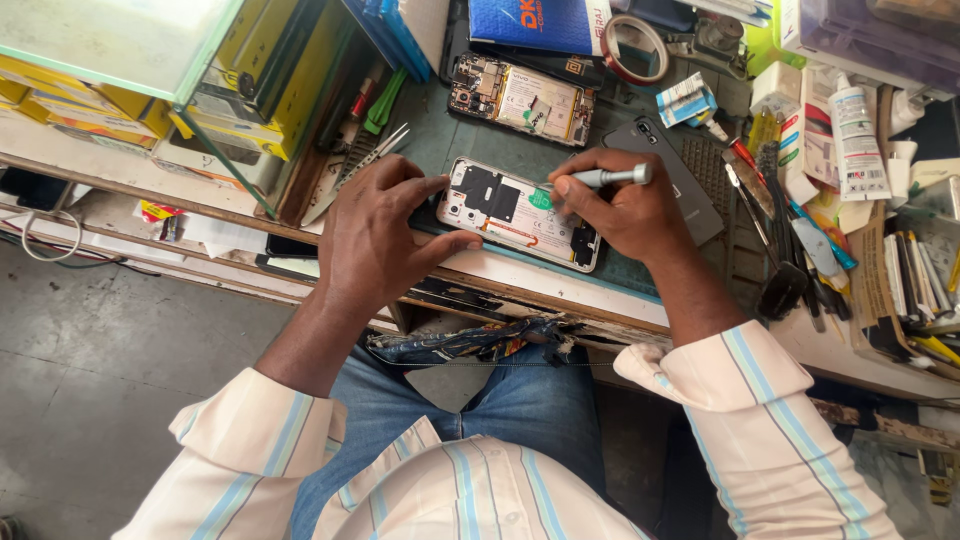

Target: The person receives money and a smartphone, then proceeds to work on a disassembled smartphone on the workbench. They use a screwdriver to remove screws and a metal prying tool to separate the phone's internal components from the frame.

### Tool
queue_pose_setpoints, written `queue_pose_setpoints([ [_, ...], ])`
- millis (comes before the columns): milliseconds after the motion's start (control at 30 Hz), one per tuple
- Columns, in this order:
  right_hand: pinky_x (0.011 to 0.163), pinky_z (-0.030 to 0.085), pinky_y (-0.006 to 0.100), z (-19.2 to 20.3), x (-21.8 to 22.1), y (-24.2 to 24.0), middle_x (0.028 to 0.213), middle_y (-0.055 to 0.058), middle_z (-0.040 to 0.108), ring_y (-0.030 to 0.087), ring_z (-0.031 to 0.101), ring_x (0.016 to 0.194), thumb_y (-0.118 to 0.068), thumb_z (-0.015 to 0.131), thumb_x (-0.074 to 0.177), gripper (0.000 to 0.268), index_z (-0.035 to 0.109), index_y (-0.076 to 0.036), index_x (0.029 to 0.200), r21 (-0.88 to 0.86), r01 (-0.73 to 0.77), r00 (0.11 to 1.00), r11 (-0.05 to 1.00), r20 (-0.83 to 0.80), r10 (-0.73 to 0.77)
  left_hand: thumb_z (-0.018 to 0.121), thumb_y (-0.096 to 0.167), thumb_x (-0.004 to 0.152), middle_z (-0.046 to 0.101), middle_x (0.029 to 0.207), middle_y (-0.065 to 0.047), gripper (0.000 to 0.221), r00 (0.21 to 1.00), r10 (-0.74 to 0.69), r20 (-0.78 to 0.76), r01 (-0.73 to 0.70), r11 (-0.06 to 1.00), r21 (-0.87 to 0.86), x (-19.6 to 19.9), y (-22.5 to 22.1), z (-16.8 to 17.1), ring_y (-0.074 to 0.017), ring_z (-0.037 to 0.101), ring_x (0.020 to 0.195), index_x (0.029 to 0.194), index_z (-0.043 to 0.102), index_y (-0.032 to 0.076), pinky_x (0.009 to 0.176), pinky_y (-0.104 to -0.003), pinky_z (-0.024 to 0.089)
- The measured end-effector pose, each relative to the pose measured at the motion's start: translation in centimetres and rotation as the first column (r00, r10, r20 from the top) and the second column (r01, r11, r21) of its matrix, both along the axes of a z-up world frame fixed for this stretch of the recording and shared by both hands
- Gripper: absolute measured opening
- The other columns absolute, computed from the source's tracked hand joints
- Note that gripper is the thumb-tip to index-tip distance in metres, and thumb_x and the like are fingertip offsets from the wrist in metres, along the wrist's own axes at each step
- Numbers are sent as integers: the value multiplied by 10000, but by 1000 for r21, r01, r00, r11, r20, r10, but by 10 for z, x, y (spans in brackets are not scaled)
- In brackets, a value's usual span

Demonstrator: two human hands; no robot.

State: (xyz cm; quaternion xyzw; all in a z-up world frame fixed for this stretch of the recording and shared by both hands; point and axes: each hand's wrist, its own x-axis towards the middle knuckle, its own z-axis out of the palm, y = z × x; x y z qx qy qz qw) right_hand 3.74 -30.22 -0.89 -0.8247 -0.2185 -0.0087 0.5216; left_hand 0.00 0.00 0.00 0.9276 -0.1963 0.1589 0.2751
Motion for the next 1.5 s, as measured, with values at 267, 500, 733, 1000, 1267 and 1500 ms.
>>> queue_pose_setpoints([
  [267,650,588,297,1,0,2,852,124,756,144,722,754,-71,708,1007,144,728,52,1079,-33,21,999,999,27,-20,873,602,712,663,994,-70,685,1000,-3,27,3,1000,9,-1,0,-1,-261,666,946,1140,780,75,826,-444,547],
  [500,666,615,279,1,1,3,874,104,752,129,736,772,-86,686,1016,146,705,42,1085,69,-27,1000,997,5,26,877,609,688,661,987,-86,717,999,19,-40,-18,1000,23,0,-1,2,-268,662,931,1140,774,62,810,-442,543],
  [733,602,577,244,-4,3,-1,897,85,748,120,729,758,-109,677,1042,122,693,-4,1103,132,6,999,991,-35,-2,887,542,690,659,1057,-96,702,989,2,-147,-4,1000,-13,3,0,14,-268,672,940,1184,747,63,802,-433,556],
  [1000,564,605,247,-3,1,0,985,89,758,128,761,805,-160,658,1059,159,668,-42,1165,134,142,990,981,6,-144,822,314,837,755,1058,-50,181,988,-157,7,154,976,153,47,-61,29,-250,711,934,979,826,201,739,-411,589],
  [1267,561,600,253,-5,-7,-6,1009,80,716,134,753,805,-165,651,1079,162,633,-39,1179,269,126,984,955,87,-155,763,158,850,786,817,-8,104,945,-317,-80,327,918,226,84,-83,28,-218,734,716,798,823,225,656,-417,585],
  [1500,563,564,226,-4,-10,-10,992,73,716,106,731,791,-165,656,1099,150,642,-37,1176,292,230,948,928,150,-282,625,93,945,645,594,-67,194,870,-493,-12,433,753,495,83,-85,36,-230,633,499,774,715,114,799,-471,540],
])
